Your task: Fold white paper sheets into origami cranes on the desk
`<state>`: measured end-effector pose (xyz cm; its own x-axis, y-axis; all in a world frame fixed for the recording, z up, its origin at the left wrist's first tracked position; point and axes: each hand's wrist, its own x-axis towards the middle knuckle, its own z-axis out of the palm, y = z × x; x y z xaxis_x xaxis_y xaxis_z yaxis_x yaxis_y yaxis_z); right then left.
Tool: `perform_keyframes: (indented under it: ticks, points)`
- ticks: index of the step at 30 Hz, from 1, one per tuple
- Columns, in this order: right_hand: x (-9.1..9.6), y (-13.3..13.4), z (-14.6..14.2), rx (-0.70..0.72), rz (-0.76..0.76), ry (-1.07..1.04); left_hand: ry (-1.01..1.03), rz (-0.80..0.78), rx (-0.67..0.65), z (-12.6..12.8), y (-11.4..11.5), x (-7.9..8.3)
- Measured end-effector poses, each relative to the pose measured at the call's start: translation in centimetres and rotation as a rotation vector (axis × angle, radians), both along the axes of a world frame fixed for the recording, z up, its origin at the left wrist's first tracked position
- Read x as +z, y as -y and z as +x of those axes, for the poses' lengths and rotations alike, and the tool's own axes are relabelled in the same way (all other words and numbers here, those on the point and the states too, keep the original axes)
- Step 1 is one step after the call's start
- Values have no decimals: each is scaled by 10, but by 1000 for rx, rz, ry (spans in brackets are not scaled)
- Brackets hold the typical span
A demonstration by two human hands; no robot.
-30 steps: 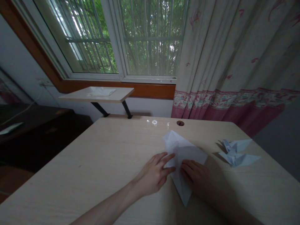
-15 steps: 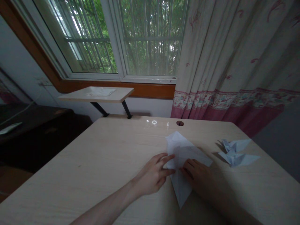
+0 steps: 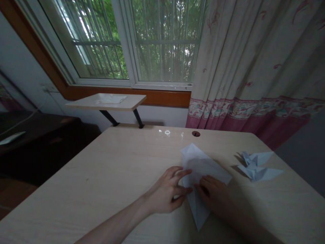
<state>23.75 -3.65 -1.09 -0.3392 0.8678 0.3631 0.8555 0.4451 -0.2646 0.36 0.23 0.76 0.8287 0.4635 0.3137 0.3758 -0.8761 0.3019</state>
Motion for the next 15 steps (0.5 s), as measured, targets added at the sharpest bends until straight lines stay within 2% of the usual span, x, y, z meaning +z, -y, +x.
perform_keyframes:
  ticks: [5,15]
  points:
    - [-7,-5,5,-29,-59,67,-7,-3,2,1,0,1]
    - [-25,-11,6,-44,-6,-13,46,29,-19,0,0,0]
